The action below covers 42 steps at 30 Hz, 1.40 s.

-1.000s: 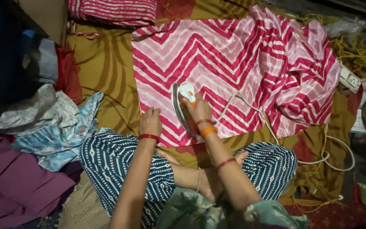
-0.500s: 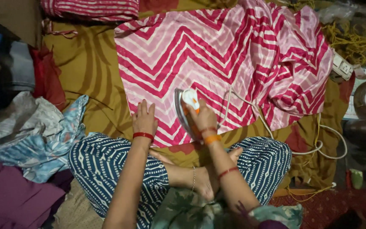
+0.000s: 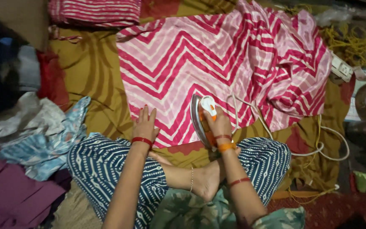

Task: The recorder irons a pink and white chevron patterned cloth on a bed and then folds it.

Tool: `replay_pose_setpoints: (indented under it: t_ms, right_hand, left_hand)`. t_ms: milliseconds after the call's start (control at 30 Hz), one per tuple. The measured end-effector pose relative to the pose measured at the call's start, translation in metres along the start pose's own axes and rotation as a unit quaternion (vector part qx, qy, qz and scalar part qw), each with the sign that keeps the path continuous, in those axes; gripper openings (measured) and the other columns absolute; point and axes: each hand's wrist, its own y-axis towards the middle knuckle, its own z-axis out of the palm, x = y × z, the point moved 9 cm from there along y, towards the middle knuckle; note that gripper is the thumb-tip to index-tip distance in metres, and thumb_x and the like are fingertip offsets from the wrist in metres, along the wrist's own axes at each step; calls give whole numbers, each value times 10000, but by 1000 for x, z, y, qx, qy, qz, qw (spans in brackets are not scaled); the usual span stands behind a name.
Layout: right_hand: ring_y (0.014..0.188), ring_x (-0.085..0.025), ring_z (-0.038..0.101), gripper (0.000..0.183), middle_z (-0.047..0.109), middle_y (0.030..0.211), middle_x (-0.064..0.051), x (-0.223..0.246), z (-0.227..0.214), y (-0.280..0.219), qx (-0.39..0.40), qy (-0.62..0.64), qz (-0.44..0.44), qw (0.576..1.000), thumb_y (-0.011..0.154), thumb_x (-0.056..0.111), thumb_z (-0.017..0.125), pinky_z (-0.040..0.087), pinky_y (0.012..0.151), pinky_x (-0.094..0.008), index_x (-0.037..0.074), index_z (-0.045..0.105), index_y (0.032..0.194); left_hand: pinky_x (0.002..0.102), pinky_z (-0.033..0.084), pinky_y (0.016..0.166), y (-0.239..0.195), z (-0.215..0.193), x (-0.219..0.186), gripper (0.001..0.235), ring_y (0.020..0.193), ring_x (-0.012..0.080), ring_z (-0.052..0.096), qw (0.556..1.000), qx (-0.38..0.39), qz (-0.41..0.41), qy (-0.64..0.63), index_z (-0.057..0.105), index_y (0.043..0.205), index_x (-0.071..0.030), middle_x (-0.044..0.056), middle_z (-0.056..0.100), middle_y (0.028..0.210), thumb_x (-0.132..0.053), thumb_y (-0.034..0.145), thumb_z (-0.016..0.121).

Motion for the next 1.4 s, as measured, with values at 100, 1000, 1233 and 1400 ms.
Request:
replay_pose_setpoints:
  t_ms: [100,1000,1233,1400]
  right_hand:
    - [813,-469,704,559,723,880,-262,-19,-2,-2,5,-19,13,1000,914,602,661,538,662,-576,81,658,1117]
    - [820,-488,699,603,711,860,-291,-94,-57,55,-49,-26,81,995,892,601,672,544,708,-581,83,665,1201]
    - [869,-486,696,550,717,918,-290,-112,-81,119,-105,12,81,991,917,544,703,540,739,-564,31,669,1111]
    - [884,-486,692,522,717,945,-294,-118,-89,105,-120,48,109,986,908,504,709,535,758,-556,10,673,1075]
  left_hand:
    - [573,253,1210,3,0,-13,928,1556,309,171,999,-2,39,34,294,1595,-217,133,147,1698,-351,826,796]
    - [607,295,1164,8,-9,-42,850,1541,326,234,987,-16,77,141,330,1579,-236,118,231,1681,-488,862,712]
    - [601,291,1165,4,1,-32,874,1531,329,241,989,-32,70,125,332,1573,-238,123,237,1670,-492,834,722]
    - [613,291,1161,0,9,-34,835,1536,325,224,986,-19,65,152,306,1582,-238,134,216,1681,-500,886,683]
